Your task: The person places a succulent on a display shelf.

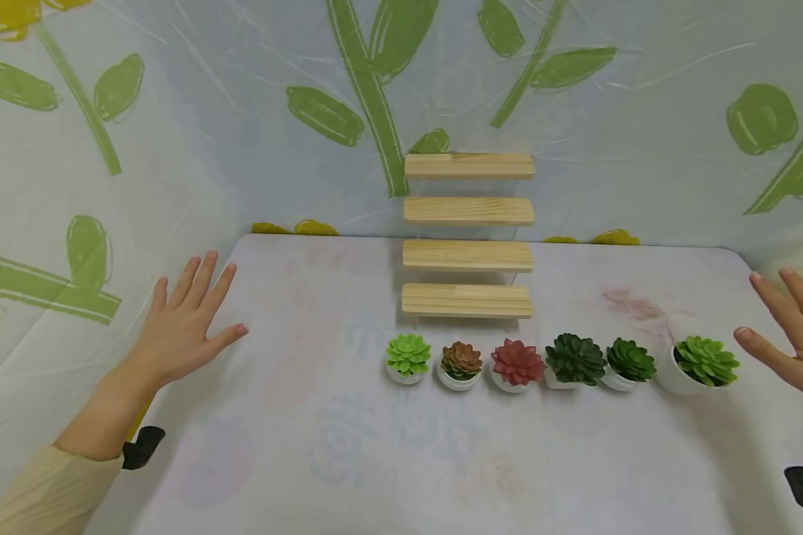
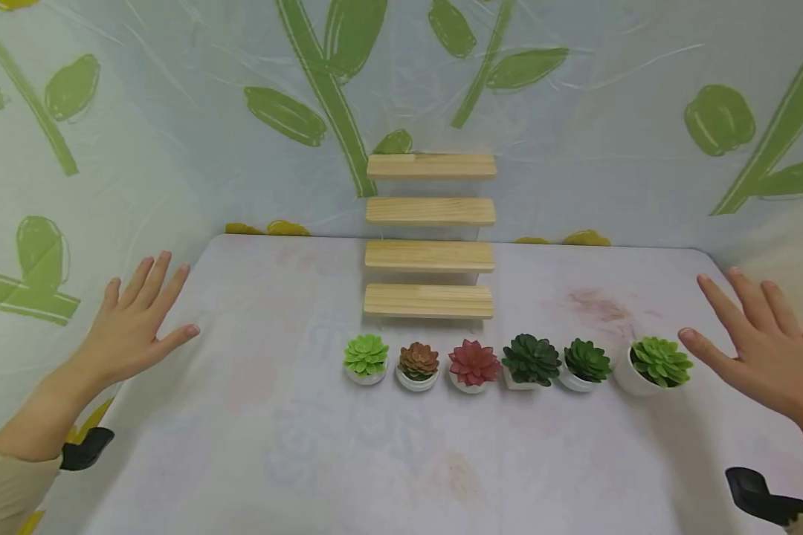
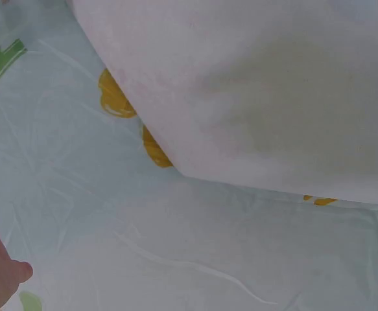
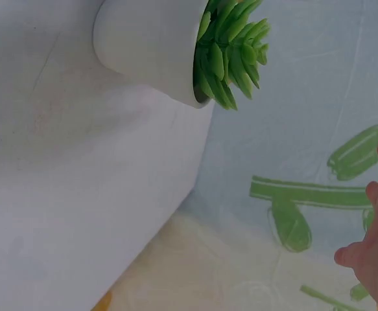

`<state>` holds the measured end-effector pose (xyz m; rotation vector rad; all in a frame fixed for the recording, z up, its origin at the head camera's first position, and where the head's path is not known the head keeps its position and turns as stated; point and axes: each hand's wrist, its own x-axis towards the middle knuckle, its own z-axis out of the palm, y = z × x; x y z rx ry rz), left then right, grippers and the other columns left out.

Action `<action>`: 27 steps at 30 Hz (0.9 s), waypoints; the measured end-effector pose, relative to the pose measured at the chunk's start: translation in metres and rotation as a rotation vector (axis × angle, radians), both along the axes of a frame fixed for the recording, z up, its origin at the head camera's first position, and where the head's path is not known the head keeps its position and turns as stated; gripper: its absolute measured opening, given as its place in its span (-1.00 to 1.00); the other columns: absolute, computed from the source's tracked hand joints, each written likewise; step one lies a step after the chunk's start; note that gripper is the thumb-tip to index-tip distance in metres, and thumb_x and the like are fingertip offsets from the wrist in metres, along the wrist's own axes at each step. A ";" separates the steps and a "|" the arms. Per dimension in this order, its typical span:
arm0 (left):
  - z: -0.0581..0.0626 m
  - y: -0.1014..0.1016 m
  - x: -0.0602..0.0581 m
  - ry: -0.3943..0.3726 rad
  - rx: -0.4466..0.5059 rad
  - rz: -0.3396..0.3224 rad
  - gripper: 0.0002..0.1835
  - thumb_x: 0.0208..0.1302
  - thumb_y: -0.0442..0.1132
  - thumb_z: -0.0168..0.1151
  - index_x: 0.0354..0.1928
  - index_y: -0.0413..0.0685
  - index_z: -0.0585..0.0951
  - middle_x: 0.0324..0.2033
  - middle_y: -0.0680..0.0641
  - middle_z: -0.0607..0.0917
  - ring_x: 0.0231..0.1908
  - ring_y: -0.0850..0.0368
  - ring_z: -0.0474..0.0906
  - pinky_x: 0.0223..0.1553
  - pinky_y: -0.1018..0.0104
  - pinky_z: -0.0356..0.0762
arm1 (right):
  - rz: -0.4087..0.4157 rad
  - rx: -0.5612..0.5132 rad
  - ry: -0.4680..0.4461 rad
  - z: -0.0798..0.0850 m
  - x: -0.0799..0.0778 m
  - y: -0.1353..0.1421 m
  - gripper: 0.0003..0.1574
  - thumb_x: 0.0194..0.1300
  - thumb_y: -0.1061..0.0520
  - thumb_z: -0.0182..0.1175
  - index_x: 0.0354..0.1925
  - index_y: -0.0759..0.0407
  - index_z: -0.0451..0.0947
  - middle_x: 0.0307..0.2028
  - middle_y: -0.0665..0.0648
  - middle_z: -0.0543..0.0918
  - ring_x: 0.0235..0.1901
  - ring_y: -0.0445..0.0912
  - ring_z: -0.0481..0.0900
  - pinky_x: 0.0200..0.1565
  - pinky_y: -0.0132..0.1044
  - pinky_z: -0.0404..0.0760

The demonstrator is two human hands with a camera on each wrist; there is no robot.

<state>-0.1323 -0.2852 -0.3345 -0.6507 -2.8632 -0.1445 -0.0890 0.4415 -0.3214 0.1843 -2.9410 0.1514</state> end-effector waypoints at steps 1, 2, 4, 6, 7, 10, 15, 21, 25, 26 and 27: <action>0.000 0.000 0.000 0.003 0.002 -0.001 -0.09 0.30 0.26 -0.06 0.47 0.08 -0.25 0.44 -0.11 -0.36 0.40 -0.09 -0.44 0.21 -0.35 -0.46 | -0.002 0.001 -0.004 0.000 0.000 0.000 0.00 0.39 -0.35 -0.25 0.44 0.13 -0.43 0.38 0.36 -0.48 0.32 0.30 -0.59 0.23 0.16 -0.62; 0.000 0.001 -0.001 0.007 0.004 -0.001 -0.09 0.31 0.26 -0.06 0.47 0.07 -0.25 0.44 -0.12 -0.35 0.40 -0.09 -0.44 0.21 -0.36 -0.46 | 0.000 0.001 -0.005 0.001 0.000 -0.001 0.01 0.38 -0.36 -0.24 0.44 0.13 -0.43 0.38 0.36 -0.49 0.32 0.30 -0.59 0.23 0.16 -0.62; 0.000 0.002 -0.002 0.006 0.012 0.001 -0.10 0.31 0.25 -0.06 0.47 0.08 -0.25 0.44 -0.12 -0.35 0.40 -0.08 -0.44 0.21 -0.36 -0.45 | -0.002 -0.006 -0.010 0.002 -0.001 -0.002 0.00 0.39 -0.35 -0.24 0.44 0.13 -0.44 0.38 0.36 -0.49 0.31 0.31 -0.59 0.22 0.16 -0.63; -0.001 0.003 -0.003 0.000 0.017 0.002 -0.10 0.31 0.25 -0.06 0.47 0.07 -0.25 0.43 -0.13 -0.36 0.40 -0.08 -0.44 0.20 -0.37 -0.43 | 0.002 -0.030 0.000 0.002 -0.002 -0.002 -0.02 0.41 -0.30 -0.21 0.44 0.15 -0.40 0.39 0.38 -0.45 0.32 0.33 -0.55 0.22 0.19 -0.60; -0.001 0.004 -0.003 -0.004 0.019 0.003 -0.10 0.31 0.25 -0.05 0.47 0.07 -0.24 0.43 -0.13 -0.36 0.40 -0.09 -0.44 0.20 -0.38 -0.42 | 0.002 -0.053 0.004 0.002 -0.003 -0.001 -0.03 0.42 -0.27 -0.18 0.44 0.17 -0.38 0.39 0.39 -0.44 0.33 0.32 -0.53 0.23 0.20 -0.58; -0.003 0.008 -0.006 -0.014 0.044 0.010 -0.11 0.30 0.24 -0.02 0.47 0.05 -0.17 0.44 -0.17 -0.28 0.40 -0.14 -0.34 0.17 -0.43 -0.35 | 0.020 -0.171 0.012 -0.004 -0.008 0.008 -0.10 0.43 -0.11 -0.09 0.44 0.24 -0.27 0.39 0.45 -0.32 0.34 0.35 -0.41 0.22 0.27 -0.50; -0.005 0.019 -0.011 -0.043 0.208 -0.014 -0.23 0.28 0.04 0.15 0.40 -0.14 0.12 0.34 -0.31 0.15 0.29 -0.28 0.07 0.12 -0.40 -0.04 | -0.009 -0.391 -0.029 -0.029 -0.014 0.038 -0.18 0.42 0.09 -0.05 0.48 0.00 -0.22 0.43 0.34 -0.25 0.35 0.33 -0.33 0.12 0.44 -0.36; -0.010 0.035 -0.016 -0.351 0.535 0.016 -0.34 0.33 -0.02 0.12 0.36 -0.12 0.20 0.30 -0.21 0.25 0.23 -0.22 0.19 0.10 -0.21 0.24 | -0.030 -0.599 0.037 -0.044 -0.005 0.041 -0.20 0.38 0.26 0.00 0.46 -0.05 -0.07 0.37 -0.18 0.04 0.24 -0.48 -0.01 0.34 0.03 -0.23; -0.018 0.047 -0.021 -0.511 0.696 0.022 -0.39 0.34 -0.02 0.11 0.36 -0.02 0.21 0.31 -0.16 0.24 0.25 -0.18 0.20 0.11 -0.20 0.25 | 0.002 -0.599 0.040 -0.071 -0.009 0.071 -0.14 0.35 0.32 0.03 0.46 -0.09 -0.07 0.27 -0.39 0.11 0.04 -0.66 0.07 0.26 -0.51 -0.14; -0.020 0.051 -0.022 -0.540 0.725 0.012 -0.40 0.34 -0.03 0.11 0.35 0.00 0.22 0.31 -0.15 0.24 0.25 -0.18 0.20 0.12 -0.18 0.25 | -0.001 -0.587 0.037 -0.085 -0.014 0.087 -0.12 0.34 0.32 0.05 0.46 -0.11 -0.07 0.27 -0.39 0.13 0.05 -0.66 0.08 0.19 -0.62 -0.16; -0.023 0.054 -0.024 -0.565 0.751 0.001 -0.42 0.34 -0.04 0.11 0.34 0.01 0.23 0.31 -0.14 0.25 0.25 -0.17 0.21 0.13 -0.17 0.24 | 0.010 -0.584 0.014 -0.096 -0.016 0.100 -0.10 0.34 0.30 0.07 0.46 -0.13 -0.10 0.29 -0.38 0.11 0.06 -0.66 0.07 0.22 -0.57 -0.19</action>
